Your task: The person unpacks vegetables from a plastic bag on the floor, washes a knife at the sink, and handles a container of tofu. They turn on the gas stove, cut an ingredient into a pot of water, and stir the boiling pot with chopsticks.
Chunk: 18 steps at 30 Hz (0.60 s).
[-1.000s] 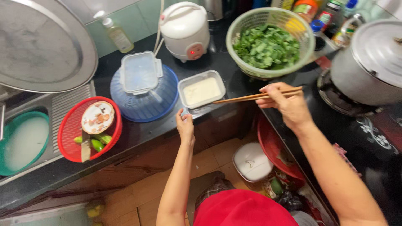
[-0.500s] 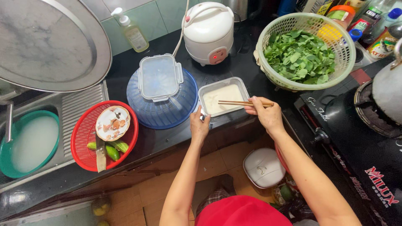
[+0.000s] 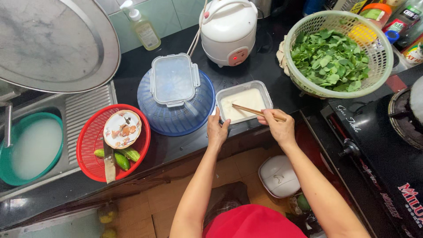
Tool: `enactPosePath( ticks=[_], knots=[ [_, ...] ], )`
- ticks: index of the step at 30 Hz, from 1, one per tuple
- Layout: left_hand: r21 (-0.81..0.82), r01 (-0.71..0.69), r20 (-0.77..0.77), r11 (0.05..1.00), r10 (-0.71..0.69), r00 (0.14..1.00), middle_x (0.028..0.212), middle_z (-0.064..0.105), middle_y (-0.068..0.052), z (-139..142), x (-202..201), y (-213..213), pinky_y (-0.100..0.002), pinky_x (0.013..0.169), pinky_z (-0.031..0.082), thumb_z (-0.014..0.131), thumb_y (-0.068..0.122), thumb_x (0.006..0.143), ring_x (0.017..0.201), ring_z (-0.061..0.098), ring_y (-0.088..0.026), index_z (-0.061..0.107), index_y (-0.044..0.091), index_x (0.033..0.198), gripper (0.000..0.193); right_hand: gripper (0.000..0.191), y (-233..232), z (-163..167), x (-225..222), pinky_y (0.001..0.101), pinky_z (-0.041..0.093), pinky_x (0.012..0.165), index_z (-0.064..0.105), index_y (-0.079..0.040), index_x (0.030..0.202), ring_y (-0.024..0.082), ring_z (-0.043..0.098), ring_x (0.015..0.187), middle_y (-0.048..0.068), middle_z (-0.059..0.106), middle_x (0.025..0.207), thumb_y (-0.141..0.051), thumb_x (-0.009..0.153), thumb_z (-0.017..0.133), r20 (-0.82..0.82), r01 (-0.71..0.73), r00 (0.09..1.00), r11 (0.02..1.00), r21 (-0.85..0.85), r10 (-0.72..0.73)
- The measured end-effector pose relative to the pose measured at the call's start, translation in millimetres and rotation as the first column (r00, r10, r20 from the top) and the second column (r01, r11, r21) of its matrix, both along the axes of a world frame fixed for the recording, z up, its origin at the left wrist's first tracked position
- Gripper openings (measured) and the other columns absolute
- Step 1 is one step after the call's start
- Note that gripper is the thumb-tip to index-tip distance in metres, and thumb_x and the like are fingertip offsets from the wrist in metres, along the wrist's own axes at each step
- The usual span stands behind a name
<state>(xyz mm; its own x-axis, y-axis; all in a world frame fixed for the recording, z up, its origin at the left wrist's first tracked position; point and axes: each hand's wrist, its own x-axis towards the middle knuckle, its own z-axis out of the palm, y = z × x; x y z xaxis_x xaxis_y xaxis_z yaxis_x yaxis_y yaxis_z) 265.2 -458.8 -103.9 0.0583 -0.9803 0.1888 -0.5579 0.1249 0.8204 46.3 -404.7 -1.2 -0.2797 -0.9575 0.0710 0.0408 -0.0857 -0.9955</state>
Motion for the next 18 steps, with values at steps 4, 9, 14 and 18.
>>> enactPosePath(
  ticks=[4, 9, 14, 18],
  knots=[
    [0.005, 0.005, -0.001, 1.0, -0.005, 1.0, 0.1, 0.058, -0.01, -3, -2, -2, -0.036, 0.074, 0.052, 0.081, 0.022, 0.085, 0.074, 0.059, -0.02, 0.05, 0.007, 0.151, 0.074, 0.023, 2, -31, 1, 0.0323, 0.065, 0.08, 0.07, 0.011, 0.109, 0.025, 0.077, 0.091, 0.018, 0.074, 0.104, -0.01, 0.101, 0.063, 0.067, 0.021, 0.998, 1.0, 0.005, -0.021],
    [0.036, 0.002, -0.02, 0.999, -0.001, 1.0, 0.1, 0.057, -0.01, -3, -3, -6, -0.035, 0.073, 0.053, 0.081, 0.021, 0.082, 0.073, 0.06, -0.02, 0.05, 0.009, 0.151, 0.077, 0.026, -10, -56, 1, 0.0325, 0.064, 0.082, 0.07, 0.011, 0.112, 0.025, 0.077, 0.092, 0.019, 0.075, 0.102, -0.012, 0.103, 0.061, 0.2, 0.013, 0.979, 0.995, 0.094, -0.032],
    [0.057, 0.005, 0.005, 0.998, -0.005, 1.0, 0.099, 0.057, -0.009, -3, -2, -8, -0.035, 0.072, 0.053, 0.082, 0.021, 0.082, 0.074, 0.06, -0.02, 0.049, 0.009, 0.151, 0.077, 0.028, -8, -63, 27, 0.0339, 0.064, 0.083, 0.069, 0.012, 0.113, 0.026, 0.076, 0.092, 0.018, 0.074, 0.107, -0.013, 0.103, 0.06, 0.342, 0.054, 0.936, 0.994, 0.096, -0.084],
    [0.028, -0.002, 0.01, 1.0, 0.002, 1.0, 0.098, 0.057, -0.009, -3, -2, -5, -0.036, 0.073, 0.052, 0.082, 0.022, 0.083, 0.074, 0.059, -0.02, 0.051, 0.008, 0.15, 0.076, 0.027, 12, -41, 40, 0.0291, 0.062, 0.088, 0.069, 0.009, 0.116, 0.022, 0.076, 0.098, 0.015, 0.074, 0.11, -0.013, 0.105, 0.059, 0.15, 0.022, 0.988, 1.0, 0.012, -0.024]
  ],
)
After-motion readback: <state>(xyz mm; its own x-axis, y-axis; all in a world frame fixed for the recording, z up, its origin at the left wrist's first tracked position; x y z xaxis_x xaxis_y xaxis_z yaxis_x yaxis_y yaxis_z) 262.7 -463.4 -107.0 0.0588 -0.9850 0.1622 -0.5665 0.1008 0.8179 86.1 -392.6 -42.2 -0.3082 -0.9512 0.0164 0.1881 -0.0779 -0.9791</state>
